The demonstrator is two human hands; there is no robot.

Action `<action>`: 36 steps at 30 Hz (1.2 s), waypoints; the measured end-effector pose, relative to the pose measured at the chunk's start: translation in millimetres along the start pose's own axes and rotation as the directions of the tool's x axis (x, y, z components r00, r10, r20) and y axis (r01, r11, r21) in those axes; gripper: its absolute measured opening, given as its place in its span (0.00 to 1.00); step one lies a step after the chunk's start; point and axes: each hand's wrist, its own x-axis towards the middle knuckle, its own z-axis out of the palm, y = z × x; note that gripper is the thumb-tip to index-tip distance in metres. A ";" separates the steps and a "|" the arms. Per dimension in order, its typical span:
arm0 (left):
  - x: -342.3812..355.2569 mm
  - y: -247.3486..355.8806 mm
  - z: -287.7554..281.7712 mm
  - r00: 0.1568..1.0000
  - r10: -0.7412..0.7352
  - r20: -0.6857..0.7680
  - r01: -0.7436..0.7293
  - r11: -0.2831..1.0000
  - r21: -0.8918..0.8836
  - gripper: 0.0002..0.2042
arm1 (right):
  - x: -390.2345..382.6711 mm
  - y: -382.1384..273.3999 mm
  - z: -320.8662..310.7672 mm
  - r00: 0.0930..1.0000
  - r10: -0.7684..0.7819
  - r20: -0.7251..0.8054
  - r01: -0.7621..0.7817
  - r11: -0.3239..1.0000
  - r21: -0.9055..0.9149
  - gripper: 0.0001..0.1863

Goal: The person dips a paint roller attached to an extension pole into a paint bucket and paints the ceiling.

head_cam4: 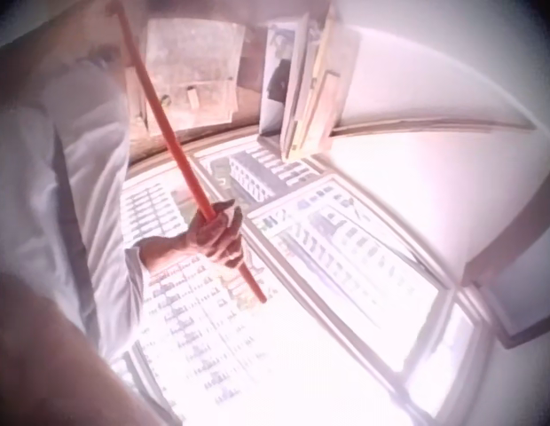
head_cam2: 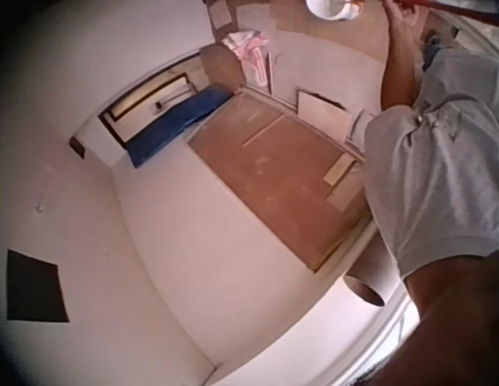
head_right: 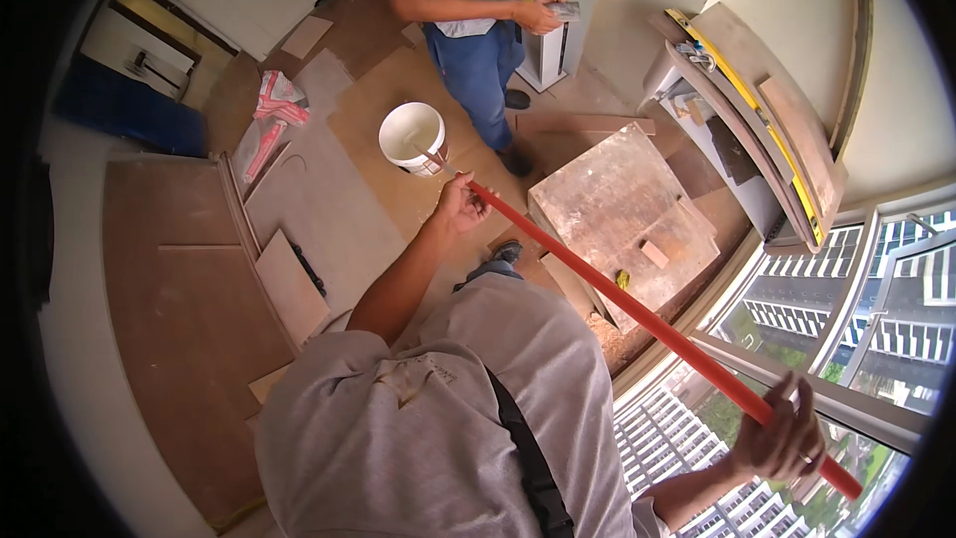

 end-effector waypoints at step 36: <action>-13.7 -20.6 7.2 0.998 -0.063 0.008 0.062 0.994 0.092 0.20 | -32.5 35.4 5.4 0.998 0.037 -0.059 -0.037 0.999 0.002 0.16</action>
